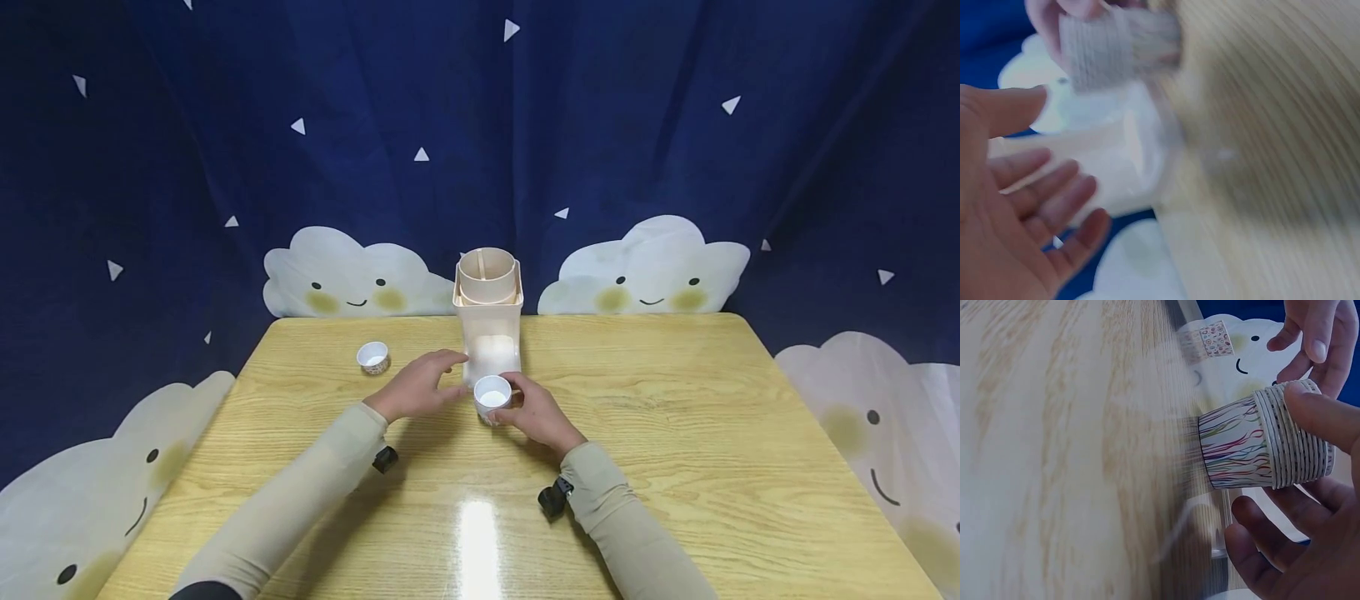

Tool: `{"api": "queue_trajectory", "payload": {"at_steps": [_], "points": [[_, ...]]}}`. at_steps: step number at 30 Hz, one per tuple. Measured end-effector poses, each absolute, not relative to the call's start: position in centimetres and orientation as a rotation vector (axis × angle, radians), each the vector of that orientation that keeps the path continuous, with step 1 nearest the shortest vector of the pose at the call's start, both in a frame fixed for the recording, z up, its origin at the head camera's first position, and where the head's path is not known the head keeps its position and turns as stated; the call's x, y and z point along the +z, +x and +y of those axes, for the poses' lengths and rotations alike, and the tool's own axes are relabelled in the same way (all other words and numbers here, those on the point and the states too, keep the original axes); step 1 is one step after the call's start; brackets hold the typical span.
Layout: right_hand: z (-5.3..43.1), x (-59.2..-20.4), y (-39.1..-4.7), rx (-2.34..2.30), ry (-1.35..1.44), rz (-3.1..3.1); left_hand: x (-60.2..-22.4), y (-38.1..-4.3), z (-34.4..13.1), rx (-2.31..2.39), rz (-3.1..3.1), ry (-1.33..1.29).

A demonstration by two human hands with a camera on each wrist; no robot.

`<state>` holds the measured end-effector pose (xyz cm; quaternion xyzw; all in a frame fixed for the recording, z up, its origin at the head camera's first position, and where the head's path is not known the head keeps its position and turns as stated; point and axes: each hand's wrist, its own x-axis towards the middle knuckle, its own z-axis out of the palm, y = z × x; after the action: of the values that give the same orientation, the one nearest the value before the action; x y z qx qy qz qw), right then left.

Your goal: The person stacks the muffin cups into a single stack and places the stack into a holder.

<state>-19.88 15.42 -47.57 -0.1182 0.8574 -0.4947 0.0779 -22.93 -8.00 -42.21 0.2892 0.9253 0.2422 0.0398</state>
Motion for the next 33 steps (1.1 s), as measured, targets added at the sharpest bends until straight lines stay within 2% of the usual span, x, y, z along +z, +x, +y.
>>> {"api": "queue_trajectory", "payload": {"at_steps": [9,20,33], "points": [[15.5,-47.8,-20.1,-1.496,-0.369,2.561,-43.3,-24.6,-11.3,0.801,2.929,0.74],[15.4,-47.9,-20.1,-1.475,-0.361,2.563,-43.1,-25.3,-14.1,0.757,2.986,0.654],[15.6,-47.7,-19.9,-1.486,-0.367,2.56,-44.8,-26.7,-17.7,0.738,3.199,0.431]]}}
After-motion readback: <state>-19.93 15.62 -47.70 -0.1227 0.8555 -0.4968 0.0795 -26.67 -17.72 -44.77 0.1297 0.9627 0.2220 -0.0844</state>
